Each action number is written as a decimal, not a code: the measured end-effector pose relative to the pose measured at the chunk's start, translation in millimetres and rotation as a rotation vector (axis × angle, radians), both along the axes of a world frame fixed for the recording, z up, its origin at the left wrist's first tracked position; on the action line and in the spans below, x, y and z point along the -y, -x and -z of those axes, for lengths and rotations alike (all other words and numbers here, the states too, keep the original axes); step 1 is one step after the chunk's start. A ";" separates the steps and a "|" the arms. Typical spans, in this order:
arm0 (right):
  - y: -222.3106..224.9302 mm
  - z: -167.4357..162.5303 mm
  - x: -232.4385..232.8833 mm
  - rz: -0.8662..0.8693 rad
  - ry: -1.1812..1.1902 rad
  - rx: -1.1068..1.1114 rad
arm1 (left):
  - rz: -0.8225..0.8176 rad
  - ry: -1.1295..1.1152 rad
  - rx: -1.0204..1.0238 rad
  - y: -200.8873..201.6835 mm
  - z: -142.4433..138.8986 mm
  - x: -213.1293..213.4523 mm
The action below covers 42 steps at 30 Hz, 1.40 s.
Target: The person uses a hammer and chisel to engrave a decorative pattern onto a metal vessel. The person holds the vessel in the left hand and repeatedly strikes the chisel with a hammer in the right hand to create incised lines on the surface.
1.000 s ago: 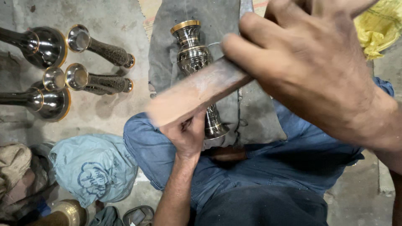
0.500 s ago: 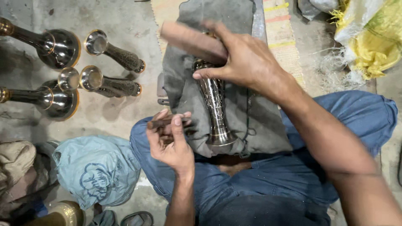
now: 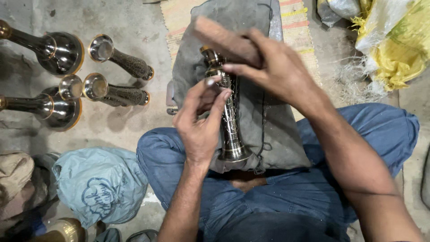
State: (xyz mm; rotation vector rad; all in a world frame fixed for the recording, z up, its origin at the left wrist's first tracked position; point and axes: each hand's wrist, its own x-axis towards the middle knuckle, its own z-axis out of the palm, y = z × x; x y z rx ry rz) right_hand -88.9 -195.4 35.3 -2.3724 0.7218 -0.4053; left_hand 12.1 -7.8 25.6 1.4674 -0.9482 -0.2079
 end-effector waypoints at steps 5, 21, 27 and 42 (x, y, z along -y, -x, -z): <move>31.4 -27.5 10.5 -0.067 0.529 0.166 | 0.014 0.064 -0.078 -0.6 2.0 6.4; 48.8 -104.0 -9.2 -0.137 0.836 0.174 | 0.005 -0.069 0.093 -13.4 1.6 6.3; 45.4 -106.4 -13.1 -0.129 0.934 0.092 | -0.020 -0.111 0.120 -13.1 -0.4 8.7; 52.0 -81.6 0.7 -0.090 0.715 -0.002 | 0.187 -0.211 0.290 -24.6 -24.5 13.5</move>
